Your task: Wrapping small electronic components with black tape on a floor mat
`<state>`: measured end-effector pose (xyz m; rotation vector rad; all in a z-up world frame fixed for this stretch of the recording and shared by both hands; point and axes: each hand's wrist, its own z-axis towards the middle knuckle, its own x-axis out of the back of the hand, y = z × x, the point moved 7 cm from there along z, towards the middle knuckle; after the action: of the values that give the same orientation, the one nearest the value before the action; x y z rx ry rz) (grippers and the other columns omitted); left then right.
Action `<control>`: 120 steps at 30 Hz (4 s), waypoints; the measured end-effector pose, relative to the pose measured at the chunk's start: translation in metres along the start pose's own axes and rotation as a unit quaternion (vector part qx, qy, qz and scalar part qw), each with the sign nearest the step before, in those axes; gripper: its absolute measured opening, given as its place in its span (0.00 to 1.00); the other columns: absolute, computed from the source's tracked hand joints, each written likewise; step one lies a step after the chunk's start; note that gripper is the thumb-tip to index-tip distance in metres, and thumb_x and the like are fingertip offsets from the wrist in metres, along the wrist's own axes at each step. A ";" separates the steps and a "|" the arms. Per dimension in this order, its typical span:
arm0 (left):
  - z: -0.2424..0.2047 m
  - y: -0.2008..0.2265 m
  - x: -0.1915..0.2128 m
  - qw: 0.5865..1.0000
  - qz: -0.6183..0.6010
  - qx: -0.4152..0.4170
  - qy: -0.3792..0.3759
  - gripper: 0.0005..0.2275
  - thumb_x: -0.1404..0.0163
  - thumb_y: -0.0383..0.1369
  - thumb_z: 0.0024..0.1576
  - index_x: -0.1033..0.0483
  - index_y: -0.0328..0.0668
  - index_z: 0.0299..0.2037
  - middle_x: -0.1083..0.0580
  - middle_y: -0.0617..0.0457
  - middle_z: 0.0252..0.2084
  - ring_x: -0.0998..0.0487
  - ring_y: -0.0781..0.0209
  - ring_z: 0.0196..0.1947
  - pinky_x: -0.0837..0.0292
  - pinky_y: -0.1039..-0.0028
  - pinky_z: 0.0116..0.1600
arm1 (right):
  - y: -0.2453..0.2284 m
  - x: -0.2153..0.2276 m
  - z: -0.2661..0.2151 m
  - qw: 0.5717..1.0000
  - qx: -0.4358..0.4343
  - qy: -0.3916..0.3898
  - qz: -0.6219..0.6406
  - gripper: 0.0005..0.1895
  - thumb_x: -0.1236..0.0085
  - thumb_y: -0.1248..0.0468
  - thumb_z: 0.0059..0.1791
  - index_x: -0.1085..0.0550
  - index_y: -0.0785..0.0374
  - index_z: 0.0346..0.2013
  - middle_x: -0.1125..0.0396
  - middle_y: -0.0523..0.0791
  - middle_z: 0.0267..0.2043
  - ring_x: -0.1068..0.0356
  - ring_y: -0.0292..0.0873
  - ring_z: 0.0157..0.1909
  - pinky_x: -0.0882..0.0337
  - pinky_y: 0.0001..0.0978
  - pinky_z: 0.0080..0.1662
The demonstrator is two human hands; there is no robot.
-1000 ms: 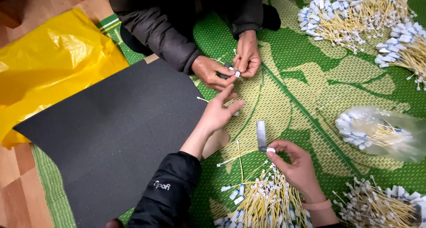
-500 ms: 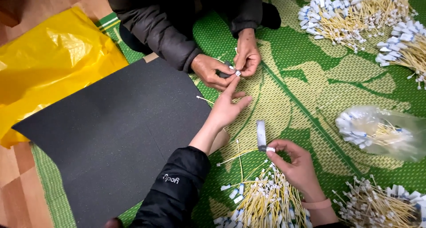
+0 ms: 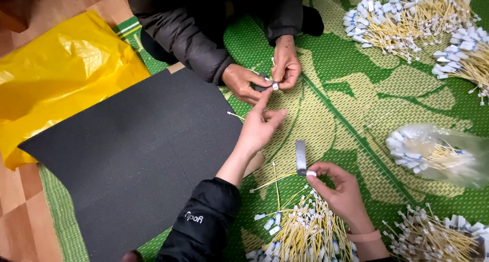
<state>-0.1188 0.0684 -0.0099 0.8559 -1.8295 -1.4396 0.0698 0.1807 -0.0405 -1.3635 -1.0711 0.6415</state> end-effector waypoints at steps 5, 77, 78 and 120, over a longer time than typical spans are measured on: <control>-0.006 0.004 -0.005 1.000 0.009 -0.007 -0.004 0.31 0.52 0.33 0.52 0.50 0.38 0.66 0.28 0.54 0.22 0.27 0.69 0.23 0.37 0.85 0.27 | 0.002 0.000 0.000 1.000 0.003 -0.002 0.002 0.12 0.39 0.71 0.36 0.24 0.62 0.33 0.26 0.45 0.31 0.28 0.38 0.34 0.28 0.30 0.41; -0.050 0.000 -0.040 0.976 0.055 0.000 -0.209 0.26 0.45 0.34 0.45 0.33 0.36 0.55 0.24 0.44 0.38 0.25 0.63 0.27 0.31 0.80 0.27 | 0.010 0.011 0.002 0.991 -0.031 0.041 0.122 0.12 0.44 0.76 0.40 0.25 0.67 0.38 0.28 0.48 0.28 0.31 0.40 0.28 0.27 0.28 0.34; -0.040 0.000 -0.032 0.983 0.055 0.016 -0.173 0.27 0.47 0.36 0.47 0.36 0.36 0.58 0.24 0.47 0.39 0.25 0.66 0.28 0.31 0.81 0.28 | 0.012 0.011 0.002 0.990 -0.047 0.050 0.122 0.12 0.44 0.75 0.40 0.26 0.69 0.37 0.28 0.50 0.28 0.31 0.41 0.27 0.27 0.29 0.34; 0.014 0.007 0.031 0.932 0.343 -0.089 0.072 0.27 0.54 0.42 0.53 0.45 0.55 0.64 0.30 0.51 0.52 0.24 0.51 0.43 0.29 0.56 0.45 | -0.061 -0.042 0.161 0.966 0.087 0.211 -0.120 0.10 0.44 0.69 0.38 0.23 0.54 0.32 0.33 0.40 0.22 0.36 0.28 0.22 0.34 0.20 0.27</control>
<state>-0.1482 0.0521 -0.0025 0.1783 -1.6195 -1.0297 -0.1029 0.2070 -0.0105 -1.1288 -0.7964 0.2411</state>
